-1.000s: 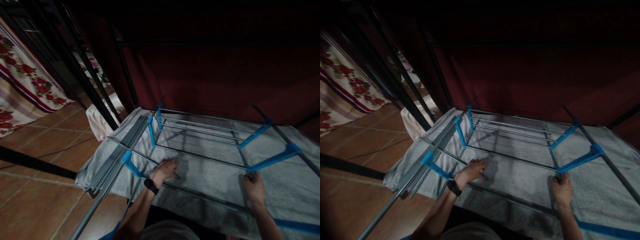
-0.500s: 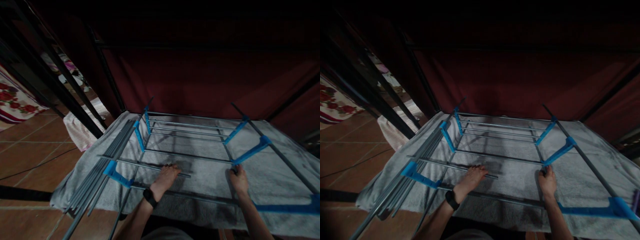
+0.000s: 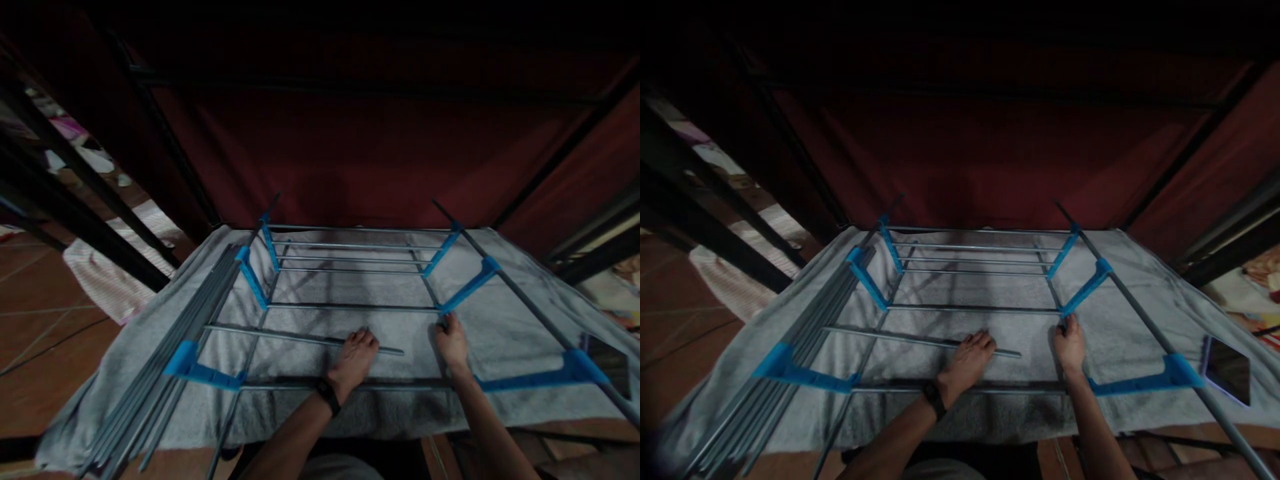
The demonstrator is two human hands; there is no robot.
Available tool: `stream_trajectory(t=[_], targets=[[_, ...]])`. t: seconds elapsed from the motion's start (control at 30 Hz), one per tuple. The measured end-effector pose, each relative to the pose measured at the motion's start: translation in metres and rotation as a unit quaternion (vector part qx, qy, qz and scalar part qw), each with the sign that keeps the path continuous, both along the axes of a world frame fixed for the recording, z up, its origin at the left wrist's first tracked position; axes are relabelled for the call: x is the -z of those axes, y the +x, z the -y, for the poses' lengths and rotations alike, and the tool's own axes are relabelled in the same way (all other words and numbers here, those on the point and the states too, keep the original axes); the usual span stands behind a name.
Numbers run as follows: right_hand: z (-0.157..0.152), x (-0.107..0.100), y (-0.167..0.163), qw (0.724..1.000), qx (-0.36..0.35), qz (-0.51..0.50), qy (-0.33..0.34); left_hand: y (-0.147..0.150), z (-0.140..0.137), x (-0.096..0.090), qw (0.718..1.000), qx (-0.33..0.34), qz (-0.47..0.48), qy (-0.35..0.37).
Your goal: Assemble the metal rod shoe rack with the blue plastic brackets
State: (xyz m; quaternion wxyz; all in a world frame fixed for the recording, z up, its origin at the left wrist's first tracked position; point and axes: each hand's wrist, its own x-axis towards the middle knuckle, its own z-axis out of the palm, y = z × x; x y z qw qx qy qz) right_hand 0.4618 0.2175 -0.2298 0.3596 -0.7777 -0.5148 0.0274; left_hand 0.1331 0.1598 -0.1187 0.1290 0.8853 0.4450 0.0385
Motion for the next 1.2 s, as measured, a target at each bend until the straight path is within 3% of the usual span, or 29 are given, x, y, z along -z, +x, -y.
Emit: stream_trajectory(t=[0.23, 0.4, 0.6, 1.2], targets=[[-0.001, -0.023, -0.021, 0.998, 0.022, -0.053, -0.006, -0.032, -0.006, 0.008, 0.999, -0.032, -0.024, -0.007], [-0.001, -0.029, -0.025, 0.998, 0.029, -0.056, -0.013, -0.028, -0.014, -0.010, 0.999, -0.047, -0.028, 0.004], [0.001, -0.031, -0.027, 0.998, 0.029, -0.056, -0.010, -0.005, -0.028, -0.032, 0.999, -0.020, -0.017, 0.043], [0.001, -0.031, -0.029, 0.998, 0.025, -0.053, -0.004, 0.083, -0.084, -0.061, 0.996, 0.013, -0.043, 0.077]])
